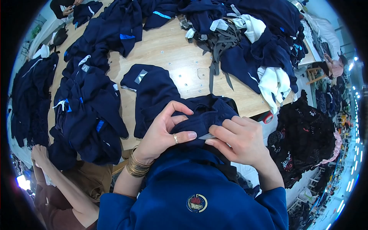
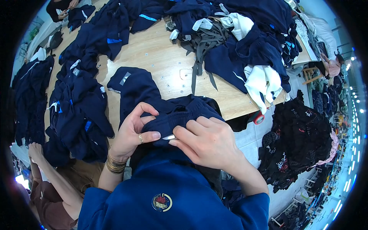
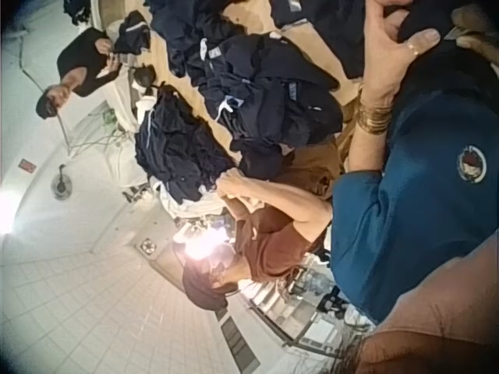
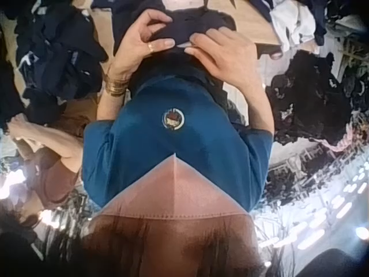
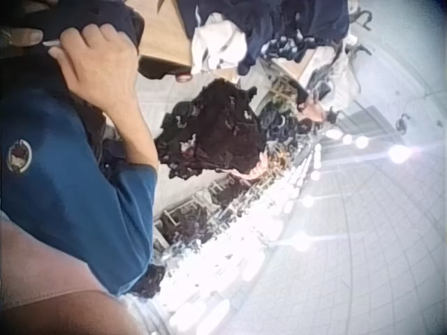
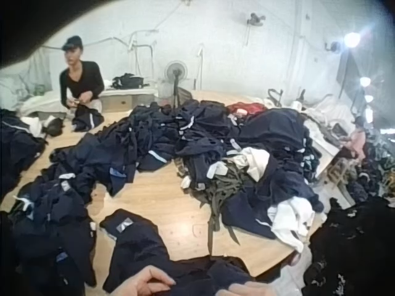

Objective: Trimming excess threads from blue athletic pants using small thread snips in a factory setting.

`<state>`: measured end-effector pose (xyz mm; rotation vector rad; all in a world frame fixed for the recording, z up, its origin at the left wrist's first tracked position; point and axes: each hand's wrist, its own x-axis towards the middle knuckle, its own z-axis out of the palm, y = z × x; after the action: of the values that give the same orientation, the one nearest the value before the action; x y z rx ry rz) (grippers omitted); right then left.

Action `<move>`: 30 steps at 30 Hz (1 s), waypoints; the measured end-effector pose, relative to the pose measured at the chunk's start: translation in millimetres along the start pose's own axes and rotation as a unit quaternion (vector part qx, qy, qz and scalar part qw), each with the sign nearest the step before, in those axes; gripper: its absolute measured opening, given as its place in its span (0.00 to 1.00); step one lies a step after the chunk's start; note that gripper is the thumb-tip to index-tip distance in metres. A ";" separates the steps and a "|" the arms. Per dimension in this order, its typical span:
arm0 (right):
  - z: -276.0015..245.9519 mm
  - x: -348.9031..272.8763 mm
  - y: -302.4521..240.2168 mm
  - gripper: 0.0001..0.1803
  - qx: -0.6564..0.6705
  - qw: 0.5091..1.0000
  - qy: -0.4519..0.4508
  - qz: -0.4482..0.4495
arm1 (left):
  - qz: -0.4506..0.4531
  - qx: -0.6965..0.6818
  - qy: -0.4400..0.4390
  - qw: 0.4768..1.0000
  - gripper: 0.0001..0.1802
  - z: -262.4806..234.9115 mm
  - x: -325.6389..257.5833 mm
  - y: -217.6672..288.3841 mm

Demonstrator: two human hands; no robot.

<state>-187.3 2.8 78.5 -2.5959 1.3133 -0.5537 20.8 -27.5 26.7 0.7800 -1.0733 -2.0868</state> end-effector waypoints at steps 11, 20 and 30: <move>0.4 0.1 0.6 0.08 0.027 0.999 0.016 0.021 | 0.017 -0.010 0.015 1.000 0.23 -1.1 -1.0 -0.2; 29.0 -9.0 -3.2 0.12 0.095 0.981 0.150 -0.082 | -0.008 -0.110 0.006 0.994 0.19 -9.0 3.5 -9.5; 34.6 2.0 14.2 0.10 0.371 0.909 0.045 0.185 | -0.032 -0.159 0.038 0.986 0.28 -9.9 6.7 -1.1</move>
<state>-182.7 -7.6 42.8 -1.6785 1.2474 -0.8930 23.8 -36.6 19.6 0.7331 -0.6583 -2.1916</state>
